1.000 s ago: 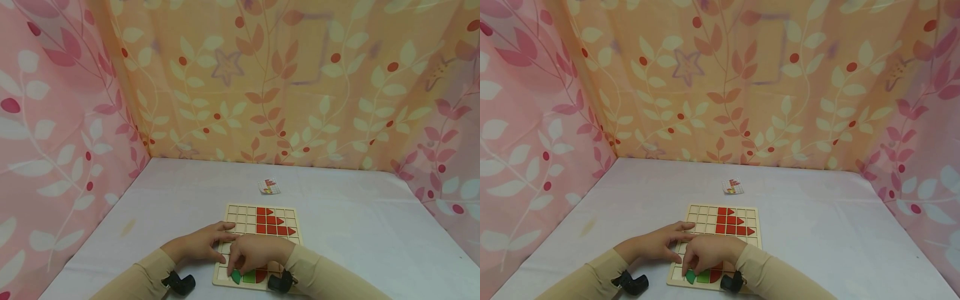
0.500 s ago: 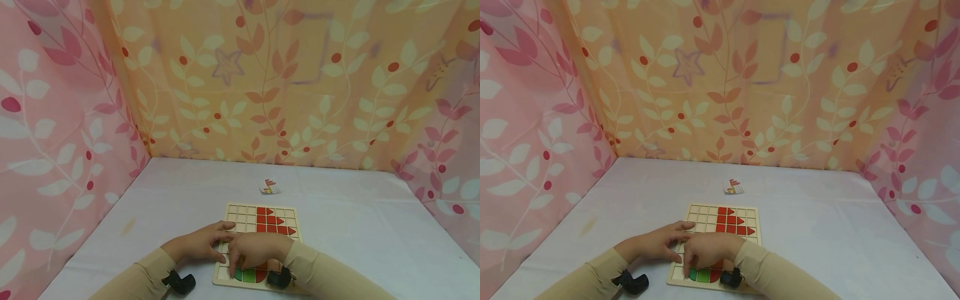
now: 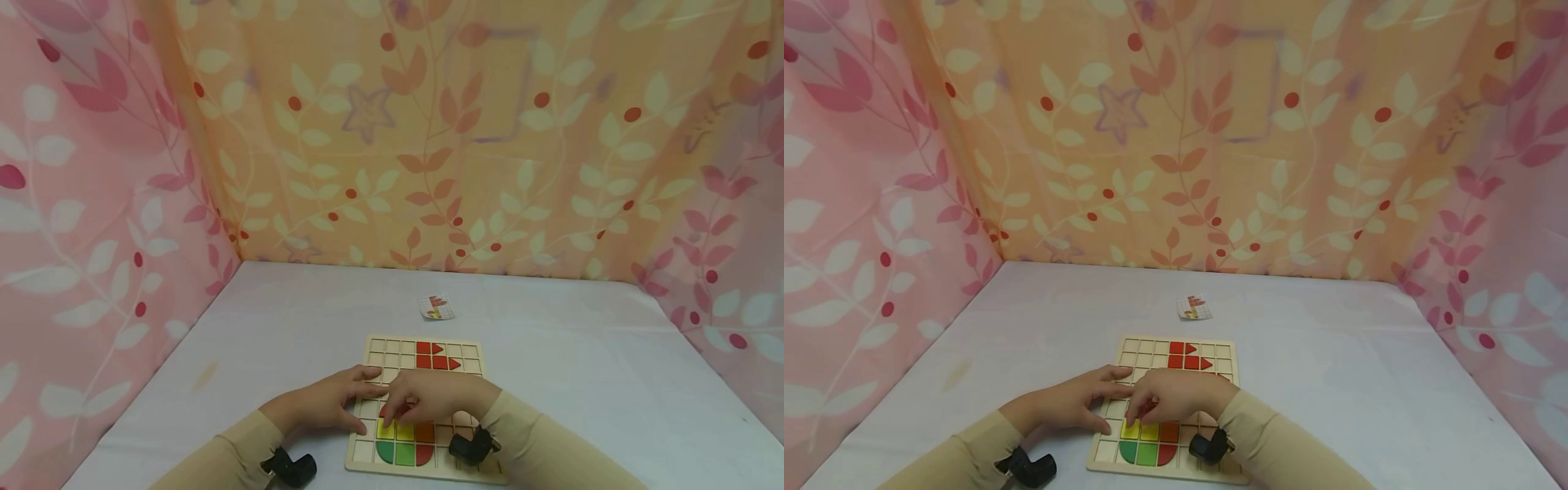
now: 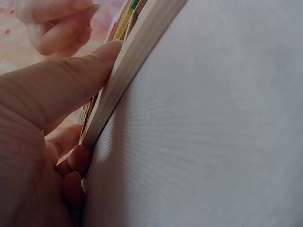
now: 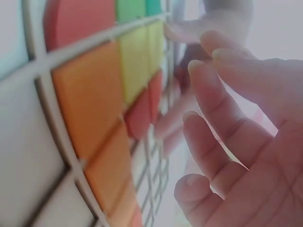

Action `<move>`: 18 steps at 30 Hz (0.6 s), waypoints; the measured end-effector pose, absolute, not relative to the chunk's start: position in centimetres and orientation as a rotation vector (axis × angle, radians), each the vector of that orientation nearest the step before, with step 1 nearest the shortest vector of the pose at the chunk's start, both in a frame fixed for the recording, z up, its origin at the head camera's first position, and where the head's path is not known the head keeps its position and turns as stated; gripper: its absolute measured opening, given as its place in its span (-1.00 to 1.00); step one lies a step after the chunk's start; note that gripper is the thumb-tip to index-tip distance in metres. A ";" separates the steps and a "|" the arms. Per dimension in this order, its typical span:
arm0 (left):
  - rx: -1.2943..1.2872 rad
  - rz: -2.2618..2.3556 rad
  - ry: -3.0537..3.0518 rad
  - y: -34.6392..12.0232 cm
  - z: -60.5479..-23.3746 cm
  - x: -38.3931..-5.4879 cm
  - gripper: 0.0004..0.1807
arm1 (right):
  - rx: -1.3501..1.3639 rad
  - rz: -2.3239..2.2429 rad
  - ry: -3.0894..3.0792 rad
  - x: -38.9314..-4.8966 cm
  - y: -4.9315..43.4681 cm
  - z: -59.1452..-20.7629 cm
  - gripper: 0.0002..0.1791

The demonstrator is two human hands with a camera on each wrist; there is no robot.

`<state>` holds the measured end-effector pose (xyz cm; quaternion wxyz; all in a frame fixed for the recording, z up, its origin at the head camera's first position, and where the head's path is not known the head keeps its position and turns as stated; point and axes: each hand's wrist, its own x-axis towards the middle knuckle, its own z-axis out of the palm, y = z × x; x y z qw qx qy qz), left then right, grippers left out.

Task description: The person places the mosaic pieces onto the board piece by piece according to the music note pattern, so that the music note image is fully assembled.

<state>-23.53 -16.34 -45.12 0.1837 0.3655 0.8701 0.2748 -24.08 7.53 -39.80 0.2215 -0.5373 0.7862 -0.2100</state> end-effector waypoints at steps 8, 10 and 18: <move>1.012 0.765 2.446 -16.3 -45.1 -23.8 -0.28 | -1.344 -0.726 2.368 -24.9 10.5 -38.8 -0.87; 0.959 0.808 2.405 -16.3 -44.9 -23.8 -0.29 | -1.291 -0.741 2.434 -25.2 11.3 -38.8 -0.88; 0.809 0.814 2.373 -17.7 -43.1 -23.8 -0.28 | -1.144 -0.658 2.832 -25.5 14.7 -37.9 -0.89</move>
